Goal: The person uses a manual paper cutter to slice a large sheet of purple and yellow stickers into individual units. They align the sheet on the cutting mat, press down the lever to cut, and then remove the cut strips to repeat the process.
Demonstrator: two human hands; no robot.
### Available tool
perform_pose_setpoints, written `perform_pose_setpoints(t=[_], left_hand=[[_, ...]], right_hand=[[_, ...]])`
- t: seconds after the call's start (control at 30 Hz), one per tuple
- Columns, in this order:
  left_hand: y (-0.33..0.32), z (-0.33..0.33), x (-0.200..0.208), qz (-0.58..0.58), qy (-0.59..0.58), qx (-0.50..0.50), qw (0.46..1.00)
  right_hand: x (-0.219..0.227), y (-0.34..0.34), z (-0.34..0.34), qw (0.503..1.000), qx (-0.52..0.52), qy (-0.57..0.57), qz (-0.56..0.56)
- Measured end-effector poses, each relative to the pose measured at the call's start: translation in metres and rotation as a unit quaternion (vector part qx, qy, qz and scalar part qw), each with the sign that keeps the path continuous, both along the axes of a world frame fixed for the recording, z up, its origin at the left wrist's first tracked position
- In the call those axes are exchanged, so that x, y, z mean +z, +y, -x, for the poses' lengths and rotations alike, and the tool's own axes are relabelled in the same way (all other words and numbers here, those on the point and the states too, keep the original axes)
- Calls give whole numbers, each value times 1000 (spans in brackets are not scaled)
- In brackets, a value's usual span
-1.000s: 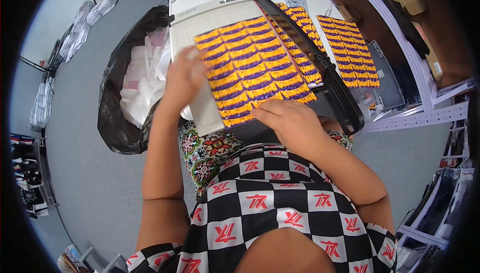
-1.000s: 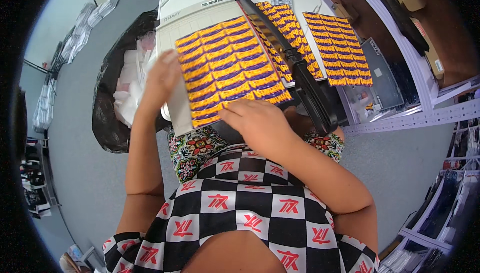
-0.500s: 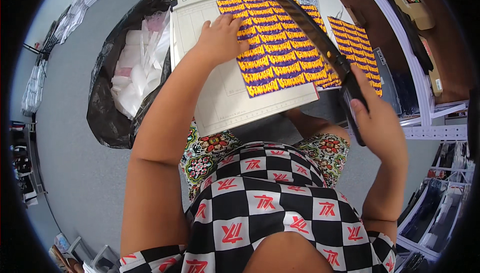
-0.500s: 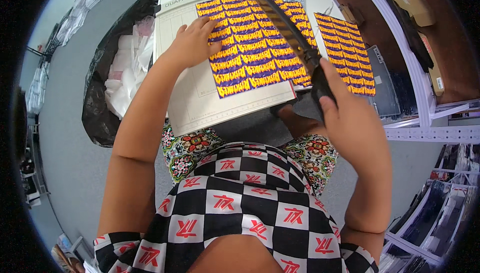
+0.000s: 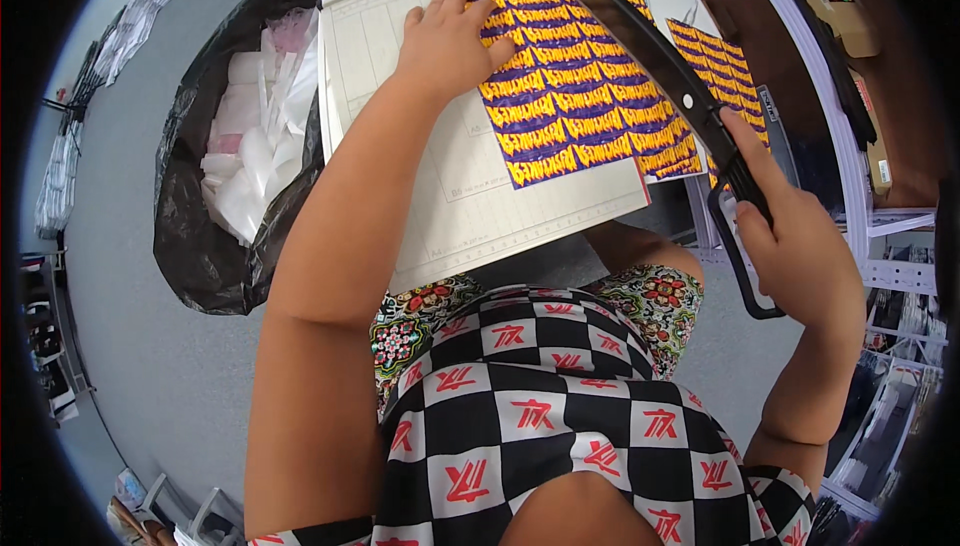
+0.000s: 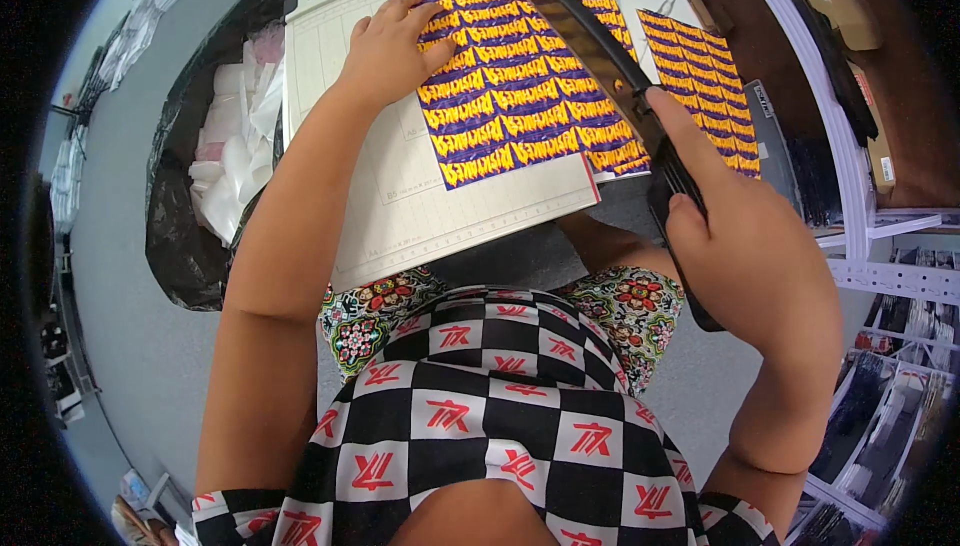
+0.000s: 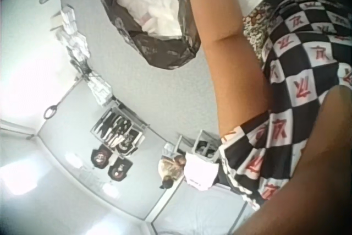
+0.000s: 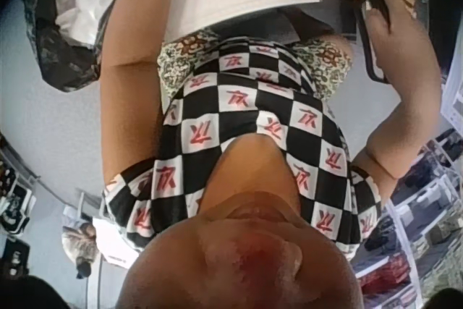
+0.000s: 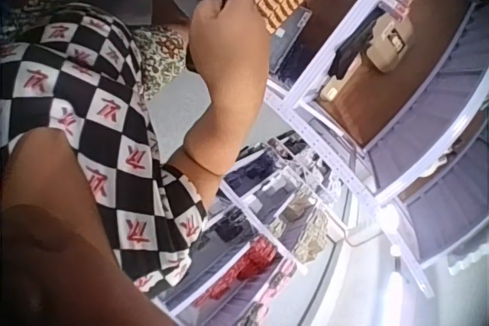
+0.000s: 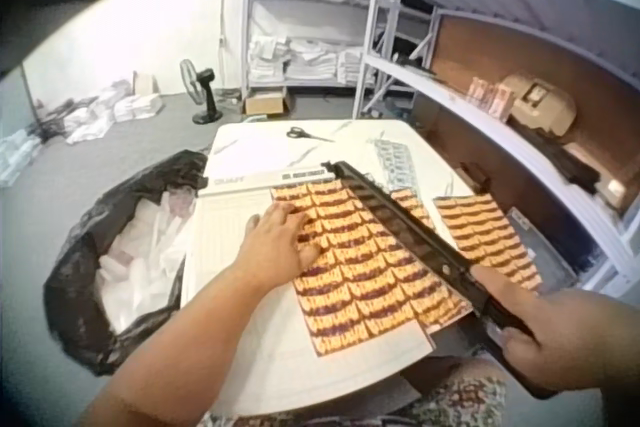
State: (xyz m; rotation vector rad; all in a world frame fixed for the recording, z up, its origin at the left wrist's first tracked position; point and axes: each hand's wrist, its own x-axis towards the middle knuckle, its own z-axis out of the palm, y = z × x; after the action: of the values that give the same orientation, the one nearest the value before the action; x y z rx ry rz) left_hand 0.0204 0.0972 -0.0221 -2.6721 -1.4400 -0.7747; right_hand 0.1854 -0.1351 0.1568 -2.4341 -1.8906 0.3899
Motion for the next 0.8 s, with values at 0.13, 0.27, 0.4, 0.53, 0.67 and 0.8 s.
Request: perform_pose_setpoints(t=[0.13,0.27,0.4,0.53,0.67,0.8], left_hand=[[0,-3,2,5,-9,-4,1000],[-1,-2,3,11,-9,-1,1000],[0,-1,2,8,-9,-3,1000],[1,-2,1,6,-14,-6,1000],[2,-1,2,21,-13,-13,1000],[3,-1,1,20,-16,-21,999]], right_hand=[[-3,-4,1,999,7,-30,-21],[2,-1,1,1000,-1,-30,1],[4,0,2,1000,-2,-26,11],[4,0,3,1000,-3,-24,12],[4,1,5,999,-19,-12,25],[0,-1,3,999,-21,-32,28]])
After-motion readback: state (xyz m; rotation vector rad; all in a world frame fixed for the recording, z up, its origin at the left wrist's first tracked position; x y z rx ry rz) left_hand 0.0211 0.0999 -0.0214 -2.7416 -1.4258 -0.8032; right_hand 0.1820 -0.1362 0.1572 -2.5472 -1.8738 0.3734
